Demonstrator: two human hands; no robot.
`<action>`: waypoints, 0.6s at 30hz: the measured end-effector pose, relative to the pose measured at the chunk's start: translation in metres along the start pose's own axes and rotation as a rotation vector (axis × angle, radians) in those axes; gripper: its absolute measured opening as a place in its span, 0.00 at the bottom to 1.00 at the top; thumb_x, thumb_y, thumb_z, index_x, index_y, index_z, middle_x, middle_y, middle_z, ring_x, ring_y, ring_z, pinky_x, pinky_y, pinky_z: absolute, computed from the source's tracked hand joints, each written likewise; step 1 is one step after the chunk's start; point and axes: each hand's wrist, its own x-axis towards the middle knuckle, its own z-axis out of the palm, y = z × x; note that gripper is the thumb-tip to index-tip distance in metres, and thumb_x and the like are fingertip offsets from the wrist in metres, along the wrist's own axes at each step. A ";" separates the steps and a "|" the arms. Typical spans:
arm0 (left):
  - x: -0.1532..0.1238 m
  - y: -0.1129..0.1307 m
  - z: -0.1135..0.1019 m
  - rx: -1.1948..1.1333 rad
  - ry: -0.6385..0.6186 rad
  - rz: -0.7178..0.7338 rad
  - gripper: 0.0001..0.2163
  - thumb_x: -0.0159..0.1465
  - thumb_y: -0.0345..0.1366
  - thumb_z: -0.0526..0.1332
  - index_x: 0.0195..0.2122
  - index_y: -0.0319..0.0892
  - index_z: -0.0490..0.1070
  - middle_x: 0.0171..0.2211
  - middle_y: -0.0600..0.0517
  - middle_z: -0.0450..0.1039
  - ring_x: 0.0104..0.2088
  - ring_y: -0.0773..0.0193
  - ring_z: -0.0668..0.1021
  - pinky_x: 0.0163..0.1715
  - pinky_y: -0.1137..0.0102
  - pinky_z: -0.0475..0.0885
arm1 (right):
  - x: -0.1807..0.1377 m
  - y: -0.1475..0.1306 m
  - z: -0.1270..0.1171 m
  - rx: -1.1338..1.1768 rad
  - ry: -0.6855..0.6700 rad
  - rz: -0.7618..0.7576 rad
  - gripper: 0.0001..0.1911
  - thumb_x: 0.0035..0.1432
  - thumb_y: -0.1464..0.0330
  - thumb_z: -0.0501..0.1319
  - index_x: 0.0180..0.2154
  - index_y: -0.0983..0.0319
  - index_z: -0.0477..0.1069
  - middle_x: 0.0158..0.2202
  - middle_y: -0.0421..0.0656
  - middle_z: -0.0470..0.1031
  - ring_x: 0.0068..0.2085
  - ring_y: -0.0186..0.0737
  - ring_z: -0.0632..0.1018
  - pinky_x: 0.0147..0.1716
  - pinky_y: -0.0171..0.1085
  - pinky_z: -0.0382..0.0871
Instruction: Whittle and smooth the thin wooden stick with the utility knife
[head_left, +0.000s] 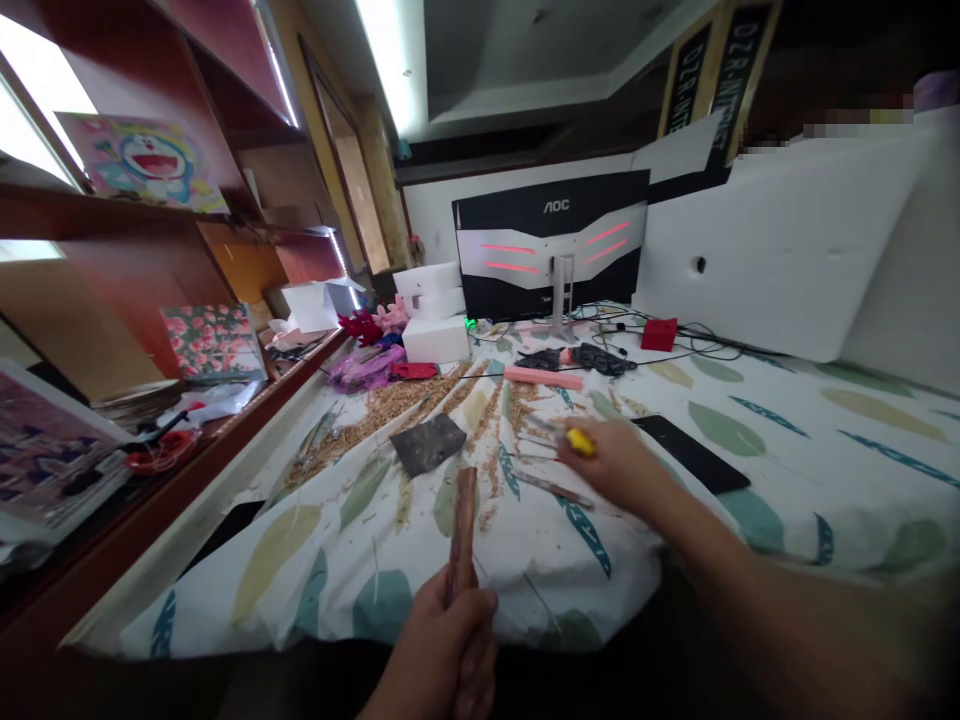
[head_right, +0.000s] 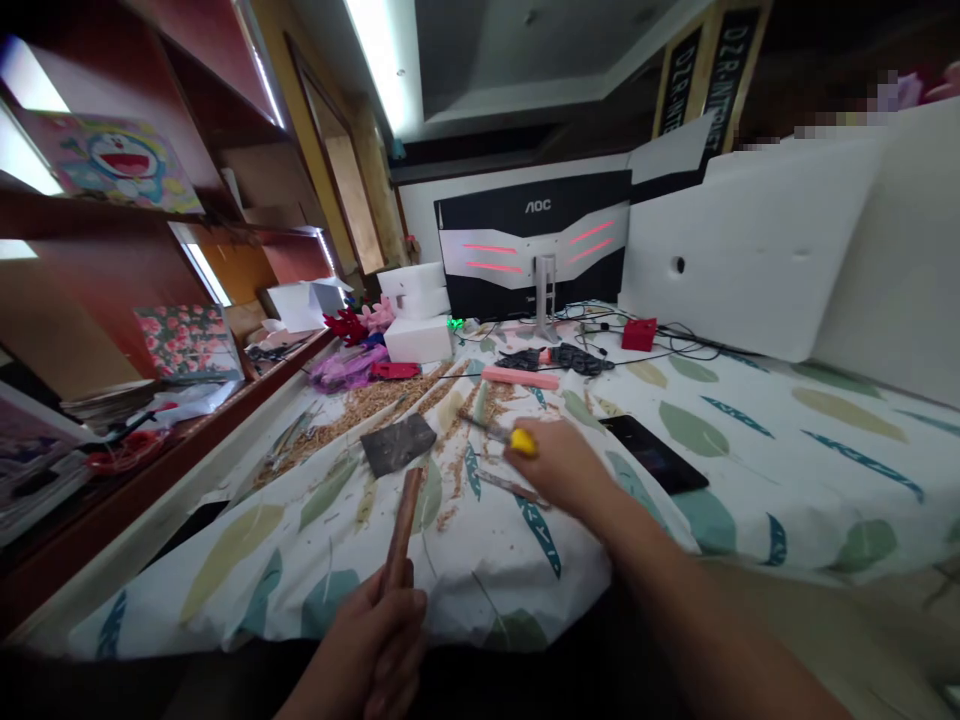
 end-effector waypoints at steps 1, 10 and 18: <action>0.002 -0.001 -0.002 0.011 0.010 0.018 0.16 0.53 0.44 0.66 0.28 0.48 0.55 0.08 0.66 0.55 0.06 0.74 0.51 0.04 0.78 0.51 | -0.003 -0.017 0.011 -0.018 -0.061 -0.072 0.07 0.57 0.64 0.60 0.30 0.60 0.71 0.27 0.41 0.76 0.29 0.38 0.72 0.29 0.35 0.52; 0.007 -0.022 -0.020 0.143 0.058 0.105 0.15 0.56 0.45 0.68 0.33 0.46 0.62 0.09 0.65 0.56 0.07 0.72 0.56 0.09 0.76 0.52 | -0.017 -0.051 0.050 -0.058 -0.174 -0.247 0.04 0.56 0.66 0.60 0.31 0.60 0.70 0.29 0.40 0.78 0.30 0.37 0.74 0.28 0.36 0.49; 0.007 -0.016 -0.010 0.119 0.015 0.035 0.14 0.55 0.44 0.67 0.32 0.46 0.62 0.07 0.65 0.54 0.07 0.73 0.53 0.08 0.77 0.49 | -0.011 -0.037 0.056 -0.168 -0.007 -0.259 0.04 0.53 0.71 0.58 0.30 0.61 0.72 0.28 0.41 0.77 0.30 0.38 0.74 0.29 0.37 0.50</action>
